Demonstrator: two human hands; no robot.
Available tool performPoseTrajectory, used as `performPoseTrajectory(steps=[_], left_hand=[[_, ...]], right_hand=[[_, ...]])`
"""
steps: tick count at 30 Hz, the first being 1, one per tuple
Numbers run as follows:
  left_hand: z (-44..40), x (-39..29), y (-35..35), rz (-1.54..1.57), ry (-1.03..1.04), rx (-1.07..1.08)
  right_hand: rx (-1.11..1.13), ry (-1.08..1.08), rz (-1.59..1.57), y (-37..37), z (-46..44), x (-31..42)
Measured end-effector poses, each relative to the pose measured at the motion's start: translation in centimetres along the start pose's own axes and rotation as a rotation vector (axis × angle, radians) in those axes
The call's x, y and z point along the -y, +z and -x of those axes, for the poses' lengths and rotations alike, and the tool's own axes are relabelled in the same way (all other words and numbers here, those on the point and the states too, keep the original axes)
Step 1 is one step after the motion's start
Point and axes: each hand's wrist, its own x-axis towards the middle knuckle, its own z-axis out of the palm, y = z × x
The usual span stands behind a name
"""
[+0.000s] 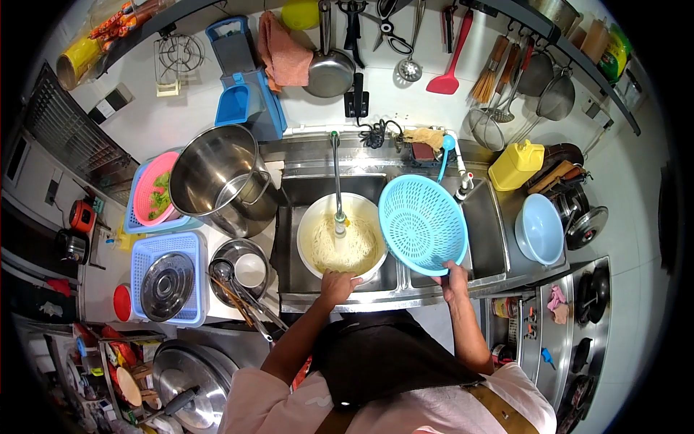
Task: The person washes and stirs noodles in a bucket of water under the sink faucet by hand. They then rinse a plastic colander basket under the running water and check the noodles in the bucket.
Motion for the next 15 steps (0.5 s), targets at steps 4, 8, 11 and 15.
performPoseTrajectory(steps=[4,8,11,15], left_hand=[[-0.05,-0.09,-0.16,-0.007,-0.002,0.011],[0.04,-0.01,-0.03,-0.013,0.011,-0.021],[0.05,0.0,0.05,-0.011,0.014,-0.029],[0.0,0.17,0.27,-0.012,0.02,-0.03]], right_hand=[[-0.001,0.001,0.008,-0.09,-0.07,0.0],[-0.013,0.009,0.022,-0.28,-0.39,-0.16],[-0.002,0.008,0.019,-0.1,-0.08,0.09],[0.005,0.005,0.017,0.0,0.11,0.17]])
